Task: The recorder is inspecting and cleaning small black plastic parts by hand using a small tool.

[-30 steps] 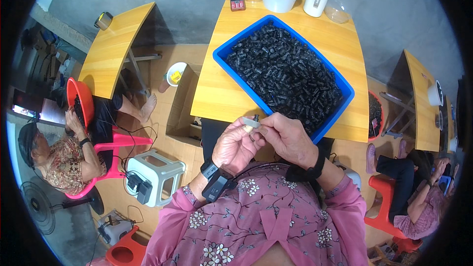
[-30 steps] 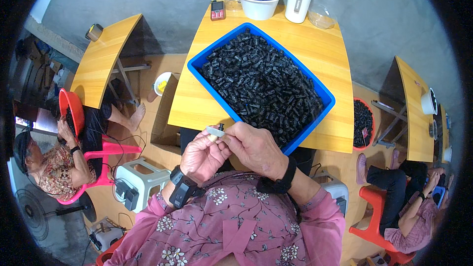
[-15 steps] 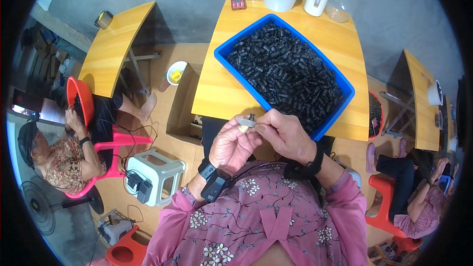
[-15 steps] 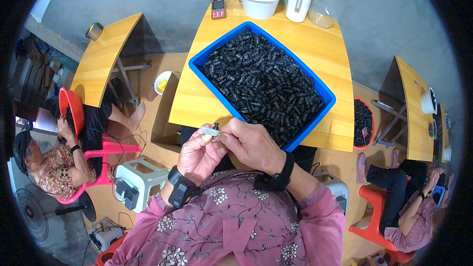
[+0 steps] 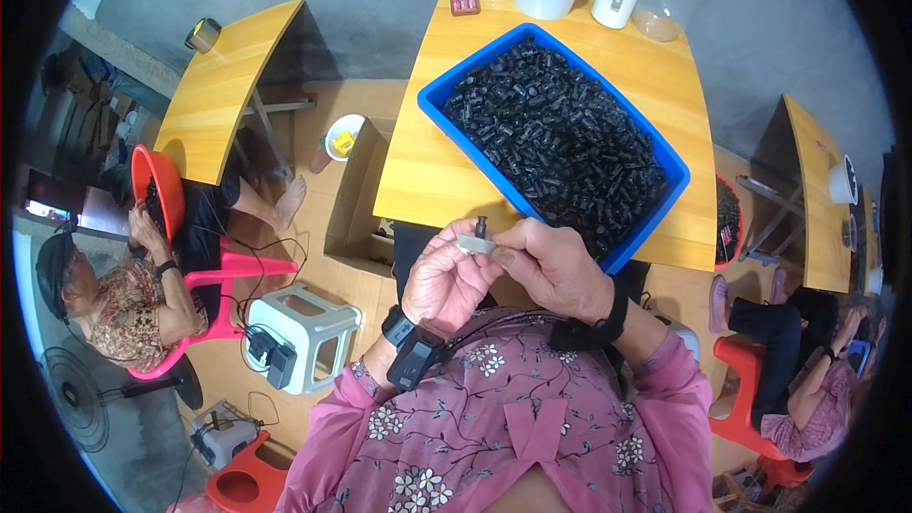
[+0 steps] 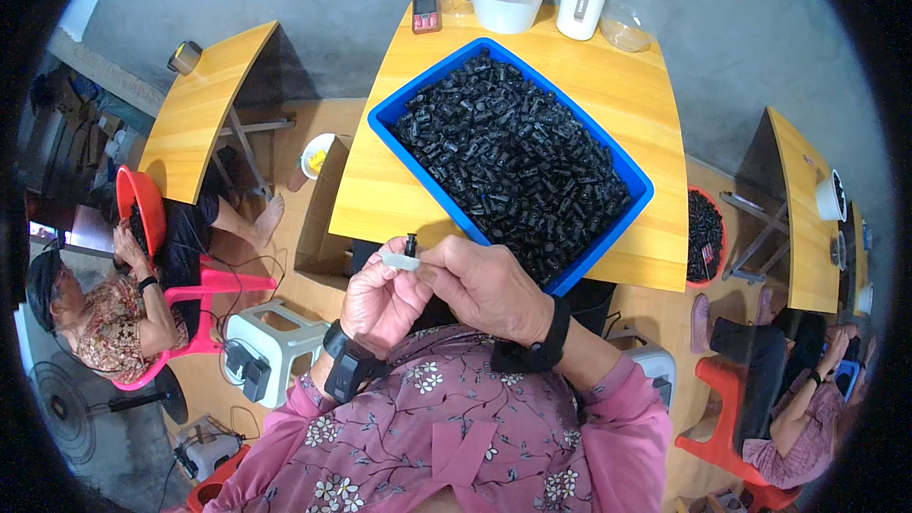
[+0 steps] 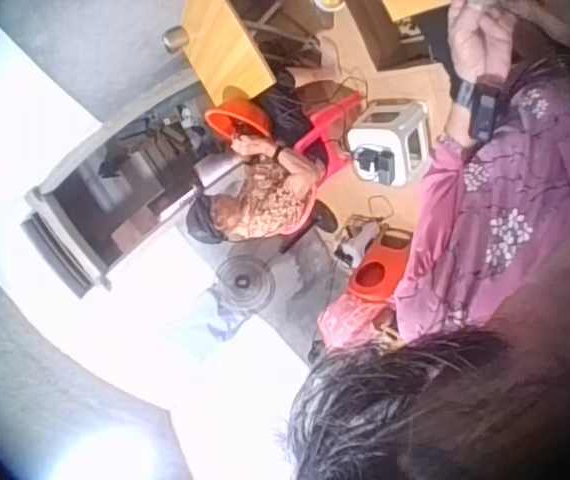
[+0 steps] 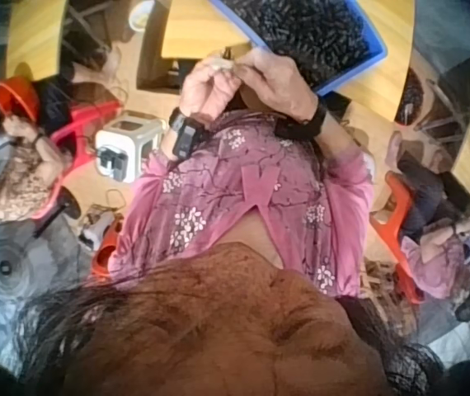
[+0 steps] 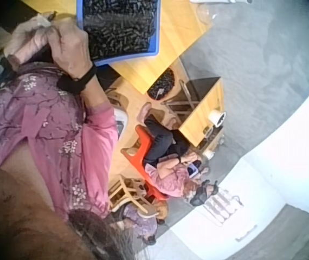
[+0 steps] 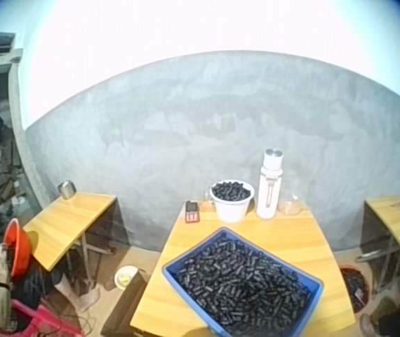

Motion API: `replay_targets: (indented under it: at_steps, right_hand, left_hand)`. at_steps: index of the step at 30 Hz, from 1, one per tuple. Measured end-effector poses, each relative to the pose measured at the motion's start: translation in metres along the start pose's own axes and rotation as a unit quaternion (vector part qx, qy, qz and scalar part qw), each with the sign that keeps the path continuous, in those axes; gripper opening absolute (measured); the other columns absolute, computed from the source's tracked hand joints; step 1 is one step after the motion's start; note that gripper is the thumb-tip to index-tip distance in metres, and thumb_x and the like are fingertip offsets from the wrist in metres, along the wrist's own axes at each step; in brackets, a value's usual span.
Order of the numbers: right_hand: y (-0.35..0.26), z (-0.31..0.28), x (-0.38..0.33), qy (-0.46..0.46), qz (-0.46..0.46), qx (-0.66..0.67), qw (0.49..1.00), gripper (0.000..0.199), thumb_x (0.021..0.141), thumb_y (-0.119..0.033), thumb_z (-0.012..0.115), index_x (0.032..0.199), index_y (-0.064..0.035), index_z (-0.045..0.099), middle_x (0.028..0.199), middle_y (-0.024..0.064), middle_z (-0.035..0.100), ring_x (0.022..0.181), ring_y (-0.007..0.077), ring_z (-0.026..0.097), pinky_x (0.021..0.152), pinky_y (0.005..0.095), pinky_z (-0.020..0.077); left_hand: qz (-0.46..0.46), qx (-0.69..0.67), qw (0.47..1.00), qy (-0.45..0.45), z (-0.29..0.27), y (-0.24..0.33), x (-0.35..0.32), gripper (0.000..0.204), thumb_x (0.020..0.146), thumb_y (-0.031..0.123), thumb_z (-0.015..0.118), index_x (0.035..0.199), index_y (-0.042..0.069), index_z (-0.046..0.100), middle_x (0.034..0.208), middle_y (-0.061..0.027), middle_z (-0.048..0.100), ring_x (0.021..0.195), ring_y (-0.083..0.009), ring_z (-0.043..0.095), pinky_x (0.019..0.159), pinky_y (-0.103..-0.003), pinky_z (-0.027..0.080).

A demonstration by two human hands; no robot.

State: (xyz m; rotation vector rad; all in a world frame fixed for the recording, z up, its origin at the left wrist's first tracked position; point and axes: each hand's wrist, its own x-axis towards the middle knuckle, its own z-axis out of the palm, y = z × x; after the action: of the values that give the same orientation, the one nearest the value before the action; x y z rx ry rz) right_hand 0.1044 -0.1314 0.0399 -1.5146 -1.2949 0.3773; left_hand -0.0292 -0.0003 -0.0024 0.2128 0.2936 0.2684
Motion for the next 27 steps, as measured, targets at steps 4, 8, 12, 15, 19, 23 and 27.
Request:
replay_targets:
  at_steps: [4,8,12,15,19,23,27]
  right_hand:
    - [0.006,0.003,-0.002,0.023,0.017,-0.004,1.000,0.011,0.093,-0.013,0.063,0.098,-0.0047,0.058,0.079,0.0152,0.064,0.071,0.0347,0.066,0.060,0.0377,0.0516]
    - [0.006,0.004,-0.002,0.015,0.041,0.011,0.999,0.011,0.093,-0.013,0.063,0.096,-0.0047,0.057,0.079,0.0158,0.063,0.071,0.0347,0.066,0.059,0.0379,0.0513]
    - [0.007,0.004,0.000,0.017,0.040,0.005,0.999,0.011,0.093,-0.013,0.062,0.094,-0.0044,0.057,0.079,0.0153,0.064,0.070,0.0337,0.067,0.059,0.0378,0.0516]
    - [0.007,0.002,0.002,0.018,0.028,-0.015,0.999,0.010,0.093,-0.013,0.062,0.094,-0.0041,0.057,0.079,0.0147,0.064,0.069,0.0328,0.067,0.059,0.0379,0.0521]
    - [0.009,0.001,0.002,0.020,0.021,-0.025,0.999,0.010,0.093,-0.013,0.061,0.094,-0.0043,0.057,0.078,0.0142,0.065,0.070,0.0325,0.067,0.059,0.0379,0.0527]
    - [0.011,0.001,0.002,0.013,0.024,-0.032,0.999,0.009,0.093,-0.013,0.062,0.094,-0.0046,0.057,0.079,0.0140,0.065,0.070,0.0324,0.068,0.060,0.0380,0.0528]
    - [0.010,-0.003,0.003,0.019,0.037,-0.032,0.999,0.009,0.093,-0.012,0.062,0.094,-0.0046,0.057,0.079,0.0151,0.064,0.072,0.0336,0.068,0.061,0.0379,0.0531]
  left_hand:
    - [0.004,0.020,0.999,0.038,0.012,-0.001,0.000,0.022,0.092,0.004,0.058,0.114,0.002,0.058,0.105,-0.0074,0.063,0.087,-0.0174,0.062,0.088,-0.038,0.053]
    - [-0.010,0.033,0.999,0.038,0.012,-0.001,-0.002,0.025,0.093,0.006,0.058,0.118,0.002,0.056,0.105,-0.0067,0.062,0.086,-0.0169,0.062,0.085,-0.037,0.053]
    - [-0.021,0.036,0.999,0.033,0.015,-0.002,-0.001,0.025,0.095,0.007,0.057,0.119,0.003,0.056,0.101,-0.0061,0.062,0.084,-0.0163,0.061,0.082,-0.035,0.052]
    - [-0.039,0.018,0.999,-0.009,0.002,-0.001,0.000,0.036,0.090,0.007,0.061,0.125,0.003,0.053,0.117,-0.0099,0.061,0.107,-0.0226,0.060,0.093,-0.041,0.051]
    - [-0.035,0.022,0.999,-0.022,-0.002,-0.001,0.002,0.035,0.091,0.008,0.061,0.124,0.002,0.053,0.114,-0.0103,0.062,0.105,-0.0223,0.061,0.093,-0.040,0.051]
    - [-0.031,0.031,0.999,-0.011,0.003,0.000,0.003,0.030,0.091,0.008,0.061,0.120,0.002,0.056,0.106,-0.0092,0.064,0.098,-0.0203,0.062,0.091,-0.038,0.051]
    - [-0.022,0.064,0.997,-0.021,0.003,0.001,0.004,0.022,0.092,0.009,0.061,0.113,0.002,0.059,0.097,-0.0076,0.064,0.087,-0.0178,0.060,0.086,-0.036,0.051]
